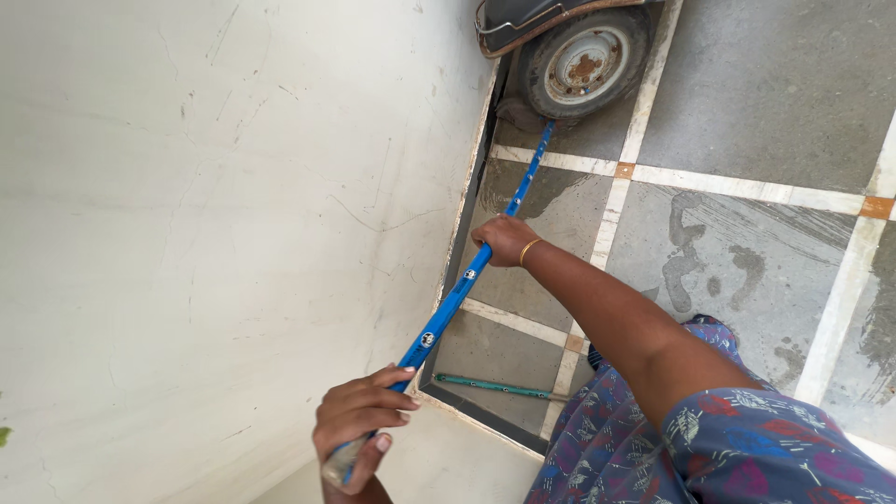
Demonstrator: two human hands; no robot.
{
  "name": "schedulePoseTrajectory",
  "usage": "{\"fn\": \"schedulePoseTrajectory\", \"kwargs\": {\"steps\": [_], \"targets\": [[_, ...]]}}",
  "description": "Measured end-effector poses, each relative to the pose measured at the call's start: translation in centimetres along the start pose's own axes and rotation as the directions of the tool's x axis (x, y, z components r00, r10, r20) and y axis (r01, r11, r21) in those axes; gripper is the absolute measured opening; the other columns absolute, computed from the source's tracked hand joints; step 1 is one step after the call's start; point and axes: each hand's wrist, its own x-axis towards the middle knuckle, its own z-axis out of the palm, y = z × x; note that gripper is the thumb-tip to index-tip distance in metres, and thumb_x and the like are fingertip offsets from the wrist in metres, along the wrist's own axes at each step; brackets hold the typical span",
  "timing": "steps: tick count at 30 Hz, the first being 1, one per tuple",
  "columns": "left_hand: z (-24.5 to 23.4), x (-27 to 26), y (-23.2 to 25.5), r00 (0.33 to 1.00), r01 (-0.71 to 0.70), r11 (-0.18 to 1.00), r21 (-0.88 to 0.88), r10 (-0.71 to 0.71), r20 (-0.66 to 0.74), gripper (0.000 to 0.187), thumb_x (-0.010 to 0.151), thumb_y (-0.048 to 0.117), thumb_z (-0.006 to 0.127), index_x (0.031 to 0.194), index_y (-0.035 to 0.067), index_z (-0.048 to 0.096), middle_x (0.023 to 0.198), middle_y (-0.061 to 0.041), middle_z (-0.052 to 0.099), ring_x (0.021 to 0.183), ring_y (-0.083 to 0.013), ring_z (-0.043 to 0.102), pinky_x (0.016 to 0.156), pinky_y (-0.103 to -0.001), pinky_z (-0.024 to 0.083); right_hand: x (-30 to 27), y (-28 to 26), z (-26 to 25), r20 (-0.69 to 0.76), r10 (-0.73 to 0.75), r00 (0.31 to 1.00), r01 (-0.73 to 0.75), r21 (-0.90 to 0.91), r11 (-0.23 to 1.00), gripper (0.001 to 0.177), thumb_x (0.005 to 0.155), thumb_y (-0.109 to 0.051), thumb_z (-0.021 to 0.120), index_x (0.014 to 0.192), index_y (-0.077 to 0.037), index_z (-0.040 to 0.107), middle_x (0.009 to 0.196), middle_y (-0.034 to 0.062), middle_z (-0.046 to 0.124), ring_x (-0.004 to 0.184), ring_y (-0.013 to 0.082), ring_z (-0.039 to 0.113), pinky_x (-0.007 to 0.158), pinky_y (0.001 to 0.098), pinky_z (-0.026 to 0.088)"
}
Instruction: The person mops the tiled floor of a garage or entryway using a mop with a blue handle, working around a parked motor scooter and near brooms leaning against a wall.
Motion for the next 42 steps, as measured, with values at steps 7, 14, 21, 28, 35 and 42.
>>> {"fn": "schedulePoseTrajectory", "kwargs": {"steps": [7,14,21,28,35,42], "targets": [[-4.3,0.4,-3.7,0.995,-0.042,0.953,-0.299,0.013,-0.098,0.03,0.084,0.024,0.067,0.086,-0.005,0.073,0.079,-0.025,0.076,0.08,-0.0363,0.08,0.101,-0.067,0.058,-5.4,-0.7,-3.8,-0.018,0.144,0.989,-0.141,0.093,0.986,0.008,0.08,-0.019,0.072,0.083,-0.014,0.067,0.086,0.0111,0.071,0.093,0.0345,0.068,0.082,0.0483,0.053],[5.4,8.2,-8.7,0.993,-0.037,0.811,-0.583,0.096,0.07,0.021,0.082,0.021,0.07,0.087,0.0,0.075,0.085,-0.022,0.077,0.083,-0.0344,0.078,0.106,-0.065,0.055,-16.2,8.6,-7.1,-0.125,0.484,0.866,-0.488,-0.004,0.873,0.006,0.083,-0.019,0.069,0.086,-0.014,0.071,0.086,0.0093,0.075,0.091,0.0326,0.072,0.088,0.0447,0.055],[21.4,10.8,-7.4,0.951,0.215,0.666,-0.714,0.024,0.308,0.014,0.079,0.019,0.066,0.081,0.006,0.071,0.085,-0.01,0.073,0.11,-0.0273,0.073,0.113,-0.054,0.051,-30.7,20.4,-3.9,-0.426,0.634,0.645,-0.684,0.049,0.728,0.011,0.076,-0.014,0.078,0.086,-0.01,0.075,0.089,0.0116,0.073,0.096,0.0324,0.068,0.096,0.0461,0.052],[17.2,11.1,-1.9,0.909,0.1,0.798,-0.595,0.171,0.381,0.011,0.08,0.015,0.066,0.07,0.011,0.06,0.074,-0.006,0.068,0.097,-0.0252,0.07,0.12,-0.049,0.046,-26.4,19.6,-0.4,-0.769,0.407,0.493,-0.428,0.193,0.883,0.015,0.081,0.003,0.068,0.092,-0.008,0.07,0.081,0.0104,0.059,0.089,0.032,0.059,0.097,0.0432,0.047],[11.4,10.6,6.6,0.918,-0.131,0.971,-0.202,0.196,0.346,0.009,0.068,0.012,0.065,0.071,0.007,0.058,0.074,-0.009,0.064,0.081,-0.0261,0.07,0.101,-0.043,0.06,-14.3,12.3,-2.1,-0.652,0.198,0.732,-0.036,0.253,0.967,0.019,0.078,0.007,0.064,0.091,-0.007,0.067,0.083,0.0076,0.062,0.086,0.0253,0.059,0.087,0.0383,0.05],[7.1,8.0,10.5,0.885,-0.247,0.969,0.027,0.214,0.414,0.013,0.083,0.023,0.073,0.079,0.011,0.068,0.08,-0.001,0.068,0.088,-0.0165,0.077,0.102,-0.037,0.065,-7.7,0.8,0.6,-0.16,-0.203,0.966,0.245,0.312,0.918,0.017,0.073,0.005,0.066,0.082,-0.009,0.061,0.083,0.0053,0.065,0.085,0.026,0.063,0.097,0.0408,0.048]]}}
